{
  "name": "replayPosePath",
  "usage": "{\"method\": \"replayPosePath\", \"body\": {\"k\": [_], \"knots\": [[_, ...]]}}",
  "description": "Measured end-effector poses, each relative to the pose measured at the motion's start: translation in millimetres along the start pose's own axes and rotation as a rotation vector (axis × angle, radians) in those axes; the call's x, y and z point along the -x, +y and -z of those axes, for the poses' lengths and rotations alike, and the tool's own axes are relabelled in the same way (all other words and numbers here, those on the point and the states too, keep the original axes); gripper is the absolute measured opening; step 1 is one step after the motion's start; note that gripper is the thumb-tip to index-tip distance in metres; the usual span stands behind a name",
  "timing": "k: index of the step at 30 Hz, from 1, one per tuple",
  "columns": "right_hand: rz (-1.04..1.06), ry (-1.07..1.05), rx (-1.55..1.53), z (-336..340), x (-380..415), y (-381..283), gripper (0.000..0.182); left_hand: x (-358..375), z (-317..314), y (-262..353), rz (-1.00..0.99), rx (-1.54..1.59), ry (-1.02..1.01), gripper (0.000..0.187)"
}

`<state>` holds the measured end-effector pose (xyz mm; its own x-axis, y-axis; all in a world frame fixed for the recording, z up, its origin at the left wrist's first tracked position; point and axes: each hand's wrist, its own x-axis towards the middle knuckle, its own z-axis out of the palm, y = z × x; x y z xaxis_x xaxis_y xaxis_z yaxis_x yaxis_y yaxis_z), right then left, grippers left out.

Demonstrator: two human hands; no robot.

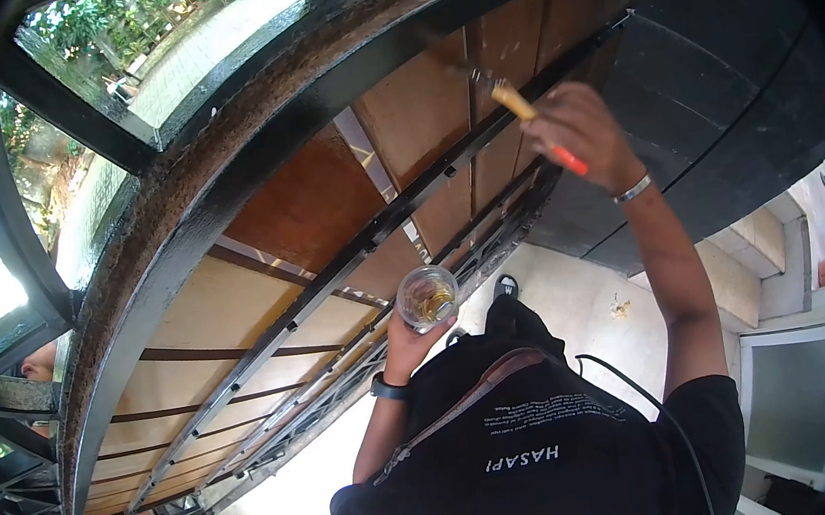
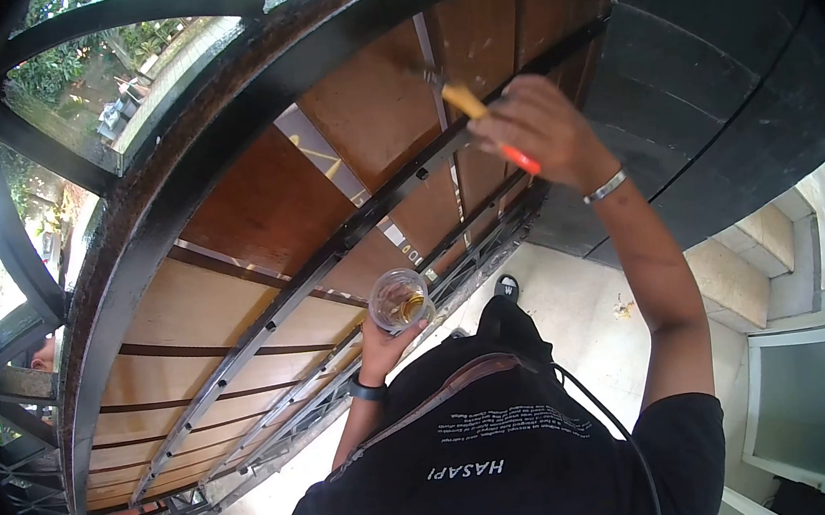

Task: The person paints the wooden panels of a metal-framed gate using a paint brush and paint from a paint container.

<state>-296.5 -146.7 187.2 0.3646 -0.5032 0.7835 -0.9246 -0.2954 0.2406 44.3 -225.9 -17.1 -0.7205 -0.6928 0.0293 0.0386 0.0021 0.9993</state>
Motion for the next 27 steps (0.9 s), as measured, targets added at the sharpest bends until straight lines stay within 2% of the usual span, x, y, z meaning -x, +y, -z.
{"method": "replayPosePath", "body": {"k": [3,7,10,12,16,21,24,27], "knots": [[0.005,0.066,0.092,11,-10,10,0.046,2,-1,0,-0.006,-0.013,-0.009,0.071],[0.008,0.051,0.044,-5,6,0,0.042,6,-2,-2,-0.03,-0.038,0.007,0.073],[0.009,-0.047,-0.075,-29,38,-19,0.038,10,-4,-7,-0.001,-0.01,0.056,0.073],[0.034,-0.245,-0.261,-40,58,-20,0.032,10,-8,-6,-0.001,-0.014,0.087,0.073],[0.008,-0.231,-0.328,-31,46,2,0.029,3,-21,3,0.021,-0.051,0.132,0.073],[0.138,-0.031,-0.145,3,-4,53,0.034,-7,-49,20,0.027,-0.1,0.174,0.072],[0.183,0.087,-0.044,16,-9,70,0.036,-9,-63,24,0.041,-0.128,0.22,0.072],[0.23,0.127,-0.083,3,3,74,0.036,-6,-78,19,0.034,-0.127,0.258,0.074]]}}
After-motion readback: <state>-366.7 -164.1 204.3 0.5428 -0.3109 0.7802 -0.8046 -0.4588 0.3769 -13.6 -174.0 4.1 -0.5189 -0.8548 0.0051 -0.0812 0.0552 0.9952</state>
